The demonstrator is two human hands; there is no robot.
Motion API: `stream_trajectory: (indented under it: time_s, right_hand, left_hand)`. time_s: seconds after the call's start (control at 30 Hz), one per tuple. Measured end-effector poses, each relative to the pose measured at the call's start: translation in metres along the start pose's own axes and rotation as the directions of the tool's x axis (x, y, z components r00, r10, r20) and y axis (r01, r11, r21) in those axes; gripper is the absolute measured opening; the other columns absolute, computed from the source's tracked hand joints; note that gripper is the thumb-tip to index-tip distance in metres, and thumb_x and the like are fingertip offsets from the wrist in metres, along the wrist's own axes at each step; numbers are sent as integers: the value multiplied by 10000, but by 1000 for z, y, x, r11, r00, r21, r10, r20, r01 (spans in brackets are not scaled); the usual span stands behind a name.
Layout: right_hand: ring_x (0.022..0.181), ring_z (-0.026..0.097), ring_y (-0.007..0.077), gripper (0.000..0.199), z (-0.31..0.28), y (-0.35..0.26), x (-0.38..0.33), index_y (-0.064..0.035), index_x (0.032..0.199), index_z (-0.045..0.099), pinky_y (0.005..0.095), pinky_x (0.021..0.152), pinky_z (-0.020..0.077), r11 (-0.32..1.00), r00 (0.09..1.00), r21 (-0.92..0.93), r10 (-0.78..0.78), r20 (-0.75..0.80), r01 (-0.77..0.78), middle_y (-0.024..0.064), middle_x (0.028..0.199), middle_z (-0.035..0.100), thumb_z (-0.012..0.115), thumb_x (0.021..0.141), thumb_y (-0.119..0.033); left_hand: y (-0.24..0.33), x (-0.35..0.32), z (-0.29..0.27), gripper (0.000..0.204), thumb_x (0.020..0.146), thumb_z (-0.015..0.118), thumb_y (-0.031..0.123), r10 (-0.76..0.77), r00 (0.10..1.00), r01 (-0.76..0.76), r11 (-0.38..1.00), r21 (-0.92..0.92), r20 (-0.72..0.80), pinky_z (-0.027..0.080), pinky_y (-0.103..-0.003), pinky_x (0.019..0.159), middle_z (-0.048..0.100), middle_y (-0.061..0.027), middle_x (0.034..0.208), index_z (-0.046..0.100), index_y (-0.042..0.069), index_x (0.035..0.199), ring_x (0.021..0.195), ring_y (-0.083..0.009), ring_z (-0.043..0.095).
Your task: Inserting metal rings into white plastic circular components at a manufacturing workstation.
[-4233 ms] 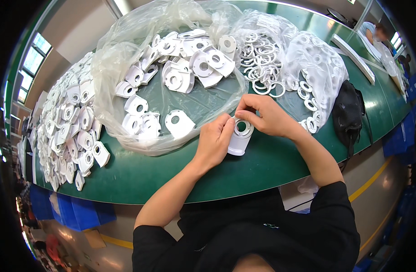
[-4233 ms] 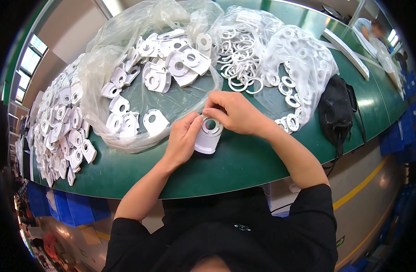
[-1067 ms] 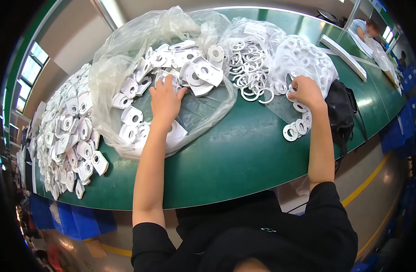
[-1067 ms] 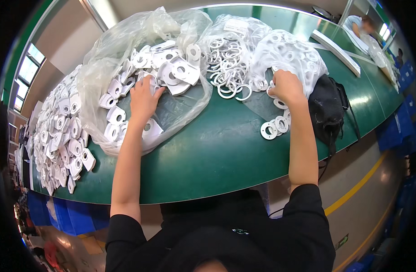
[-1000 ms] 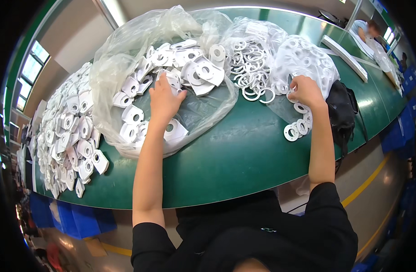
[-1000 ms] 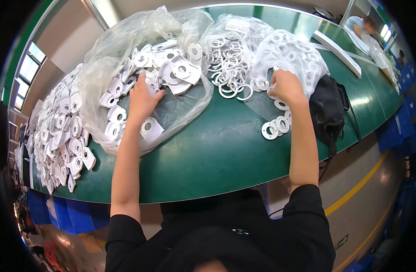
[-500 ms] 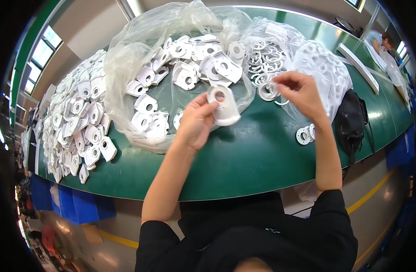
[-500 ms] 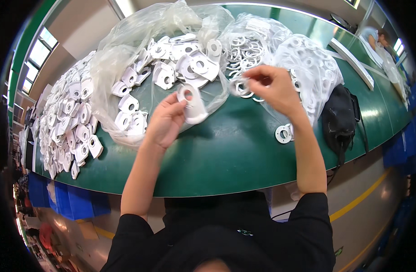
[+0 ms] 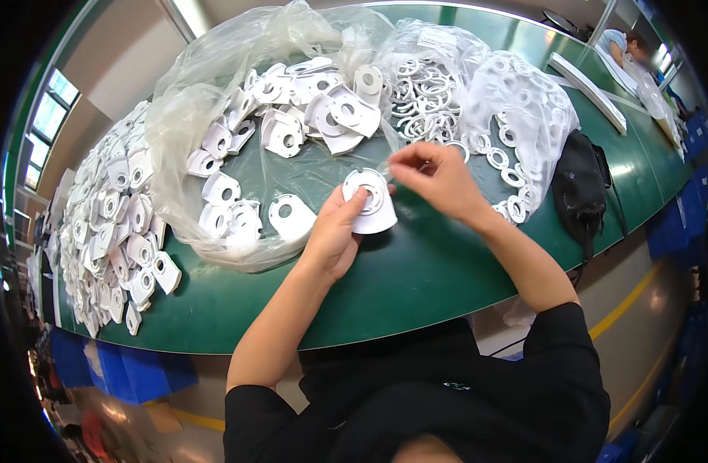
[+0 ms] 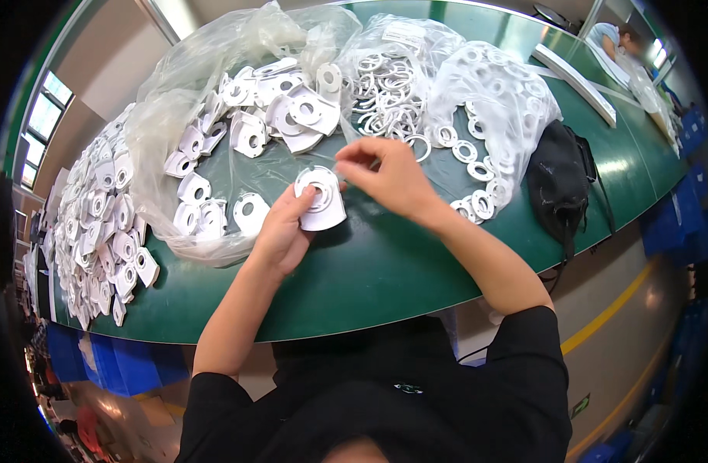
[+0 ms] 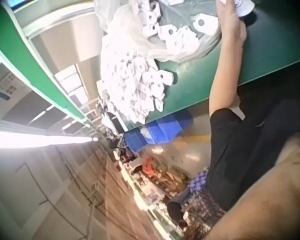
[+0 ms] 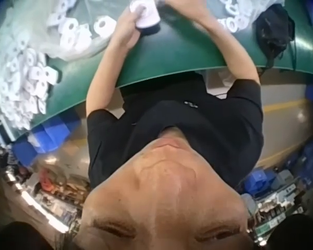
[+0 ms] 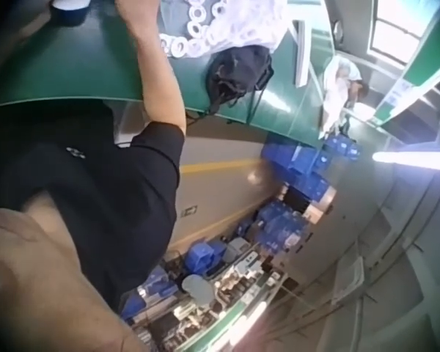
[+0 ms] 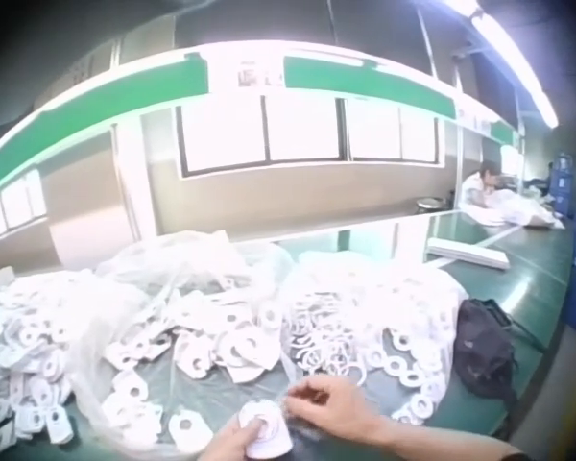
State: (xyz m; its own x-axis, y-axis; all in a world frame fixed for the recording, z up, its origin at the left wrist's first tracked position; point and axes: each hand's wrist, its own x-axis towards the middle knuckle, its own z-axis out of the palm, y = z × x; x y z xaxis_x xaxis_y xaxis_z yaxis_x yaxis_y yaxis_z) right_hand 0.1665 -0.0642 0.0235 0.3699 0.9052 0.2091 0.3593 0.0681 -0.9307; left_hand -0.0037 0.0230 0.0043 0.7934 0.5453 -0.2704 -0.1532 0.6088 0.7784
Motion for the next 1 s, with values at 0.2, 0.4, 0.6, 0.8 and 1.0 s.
stream_trajectory:
  time_s: [0.2,0.4,0.6,0.8,1.0]
  right_hand:
    - [661,608,209,172,-65,4,6,-21,825,666,301,634,476,719,990,-695,-111,-84,22,101,787,650,738,715,-132]
    - [578,577,187,206,-82,2,3,5,716,636,300,571,449,687,937,-726,256,236,-5,87,617,603,758,663,-152]
    - [583,490,43,158,-79,-30,2,11,696,632,228,549,408,933,912,-352,210,353,-78,-5,609,578,707,747,-119]
    - [629,490,55,200,-67,-8,9,22,771,632,232,584,405,925,997,-377,54,46,-33,-8,669,577,635,836,-168]
    - [568,412,68,276,-74,1,14,-9,690,559,243,519,361,906,973,-363,229,-14,-218,-27,614,493,581,872,-216]
  left_hand:
    - [7,1,2,299,972,501,271,35,999,-35,999,3,-34,560,-352,781,639,-131,1098,489,37,1158,929,-220,644]
    - [14,-2,8,338,974,486,310,-108,990,121,980,-157,90,571,-389,765,590,-149,1173,467,45,1183,965,-265,639]
    - [9,-3,2,412,909,449,16,-55,987,47,997,61,153,571,-315,733,546,-158,1228,345,26,1307,1001,-279,634]
    - [8,-2,6,448,876,440,-33,-53,993,42,994,103,108,555,-281,672,564,-164,1203,343,24,1310,999,-265,639]
    - [8,1,4,444,880,446,-18,-9,997,5,998,64,74,541,-277,663,567,-166,1211,345,32,1310,1006,-266,640]
